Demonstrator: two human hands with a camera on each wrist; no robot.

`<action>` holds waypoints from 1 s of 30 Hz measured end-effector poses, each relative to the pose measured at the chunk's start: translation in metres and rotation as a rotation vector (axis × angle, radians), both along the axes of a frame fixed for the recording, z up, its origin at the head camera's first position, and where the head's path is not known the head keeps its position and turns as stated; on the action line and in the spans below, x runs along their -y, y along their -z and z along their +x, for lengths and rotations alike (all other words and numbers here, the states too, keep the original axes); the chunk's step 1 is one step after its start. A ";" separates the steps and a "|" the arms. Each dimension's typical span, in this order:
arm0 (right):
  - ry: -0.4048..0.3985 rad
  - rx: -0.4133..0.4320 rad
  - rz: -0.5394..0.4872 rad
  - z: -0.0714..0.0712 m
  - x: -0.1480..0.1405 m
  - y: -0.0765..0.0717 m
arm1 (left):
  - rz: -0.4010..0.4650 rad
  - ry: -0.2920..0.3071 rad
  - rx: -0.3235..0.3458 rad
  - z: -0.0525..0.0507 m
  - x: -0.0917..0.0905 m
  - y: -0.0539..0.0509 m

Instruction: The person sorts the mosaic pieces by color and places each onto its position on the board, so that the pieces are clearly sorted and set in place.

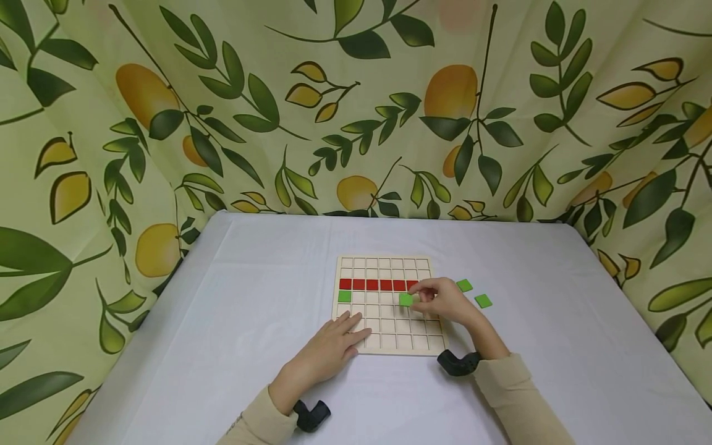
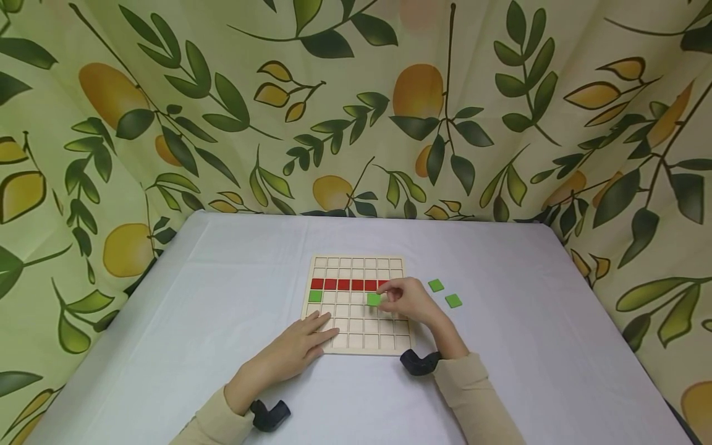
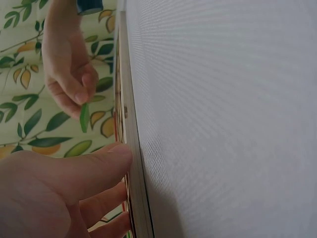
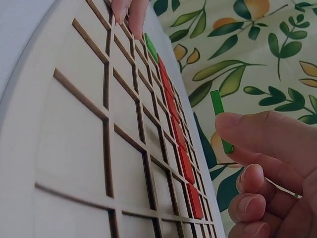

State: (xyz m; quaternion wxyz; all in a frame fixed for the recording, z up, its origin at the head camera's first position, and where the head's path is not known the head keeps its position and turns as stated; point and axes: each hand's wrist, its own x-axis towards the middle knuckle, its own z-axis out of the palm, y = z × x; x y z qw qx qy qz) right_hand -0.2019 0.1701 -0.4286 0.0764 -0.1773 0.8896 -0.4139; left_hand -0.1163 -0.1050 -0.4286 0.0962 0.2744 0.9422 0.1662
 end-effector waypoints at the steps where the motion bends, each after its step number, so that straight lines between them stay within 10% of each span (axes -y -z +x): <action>1: 0.000 0.000 -0.003 0.000 0.002 0.000 | -0.003 -0.002 0.000 0.000 0.000 0.000; 30: -0.003 0.017 -0.084 -0.007 0.034 0.005 | -0.012 0.006 -0.005 -0.001 0.001 0.000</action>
